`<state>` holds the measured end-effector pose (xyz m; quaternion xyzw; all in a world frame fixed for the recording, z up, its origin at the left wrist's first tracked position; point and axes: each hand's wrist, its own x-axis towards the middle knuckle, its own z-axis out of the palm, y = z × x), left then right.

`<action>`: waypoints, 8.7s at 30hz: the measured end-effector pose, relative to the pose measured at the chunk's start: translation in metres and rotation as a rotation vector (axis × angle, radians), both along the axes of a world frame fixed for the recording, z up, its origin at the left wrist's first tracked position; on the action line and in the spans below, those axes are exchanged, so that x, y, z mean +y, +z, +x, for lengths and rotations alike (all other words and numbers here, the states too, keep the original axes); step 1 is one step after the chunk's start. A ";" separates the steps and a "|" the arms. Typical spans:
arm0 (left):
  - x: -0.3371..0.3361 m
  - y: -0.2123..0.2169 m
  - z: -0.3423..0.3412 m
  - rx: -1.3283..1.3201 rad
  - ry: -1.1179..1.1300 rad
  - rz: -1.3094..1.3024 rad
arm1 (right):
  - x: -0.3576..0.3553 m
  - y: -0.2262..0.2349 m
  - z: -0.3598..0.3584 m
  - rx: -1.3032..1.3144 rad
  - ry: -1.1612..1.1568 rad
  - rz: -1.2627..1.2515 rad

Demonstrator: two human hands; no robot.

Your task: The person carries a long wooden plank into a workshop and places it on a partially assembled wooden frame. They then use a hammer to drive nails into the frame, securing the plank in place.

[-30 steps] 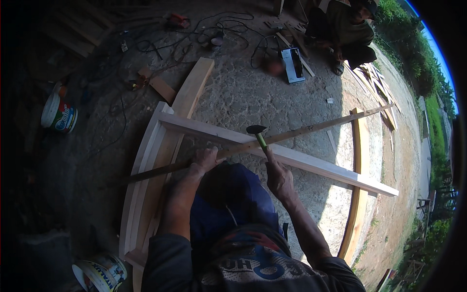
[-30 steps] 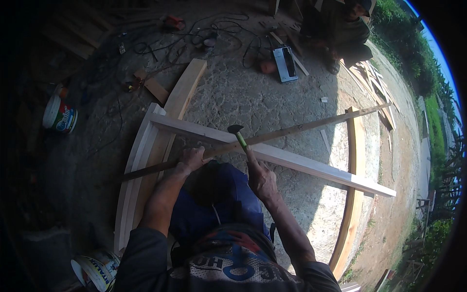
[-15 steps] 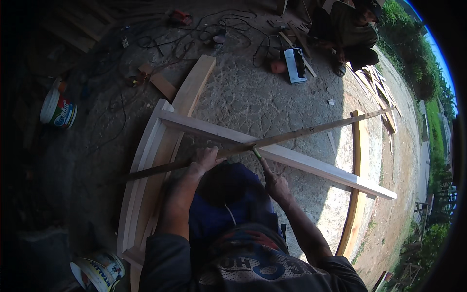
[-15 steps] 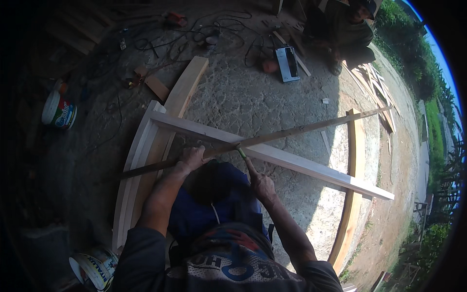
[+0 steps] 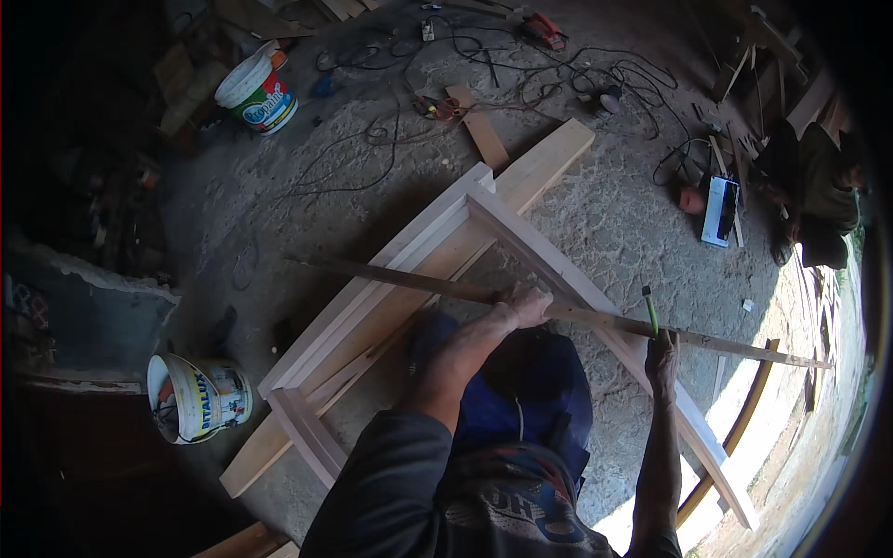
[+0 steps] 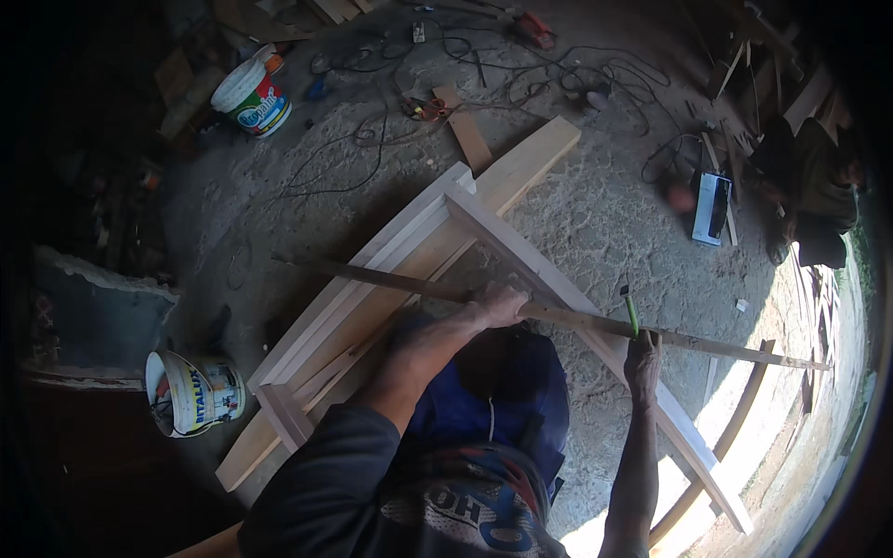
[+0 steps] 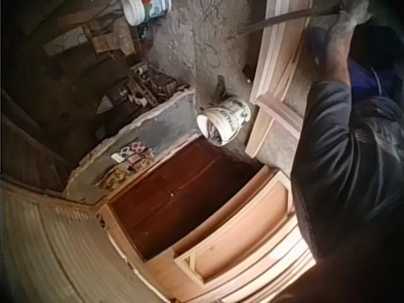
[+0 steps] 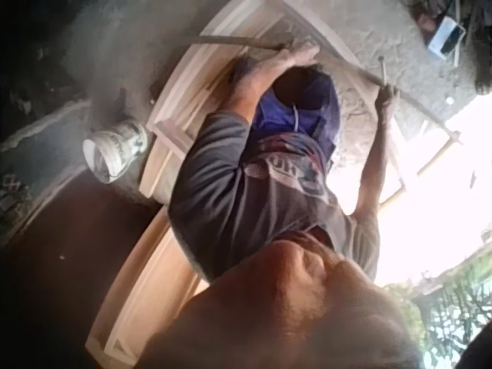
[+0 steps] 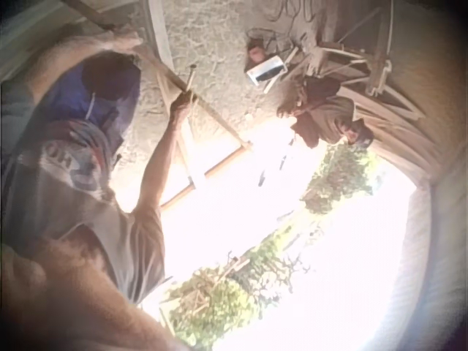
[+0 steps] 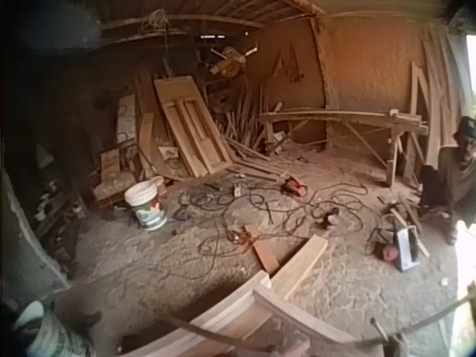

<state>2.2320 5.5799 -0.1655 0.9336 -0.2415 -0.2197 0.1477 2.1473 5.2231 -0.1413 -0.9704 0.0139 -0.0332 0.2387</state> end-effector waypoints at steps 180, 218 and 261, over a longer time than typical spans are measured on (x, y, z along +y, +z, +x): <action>-0.023 -0.004 -0.014 -0.069 0.011 0.057 | 0.094 0.111 -0.092 -0.090 0.025 0.189; -0.030 0.009 -0.005 -0.039 0.016 0.054 | 0.101 0.050 -0.093 -0.003 -0.050 0.115; 0.291 0.033 -0.035 -0.300 0.007 0.186 | 0.002 0.000 -0.025 -0.222 -0.602 1.307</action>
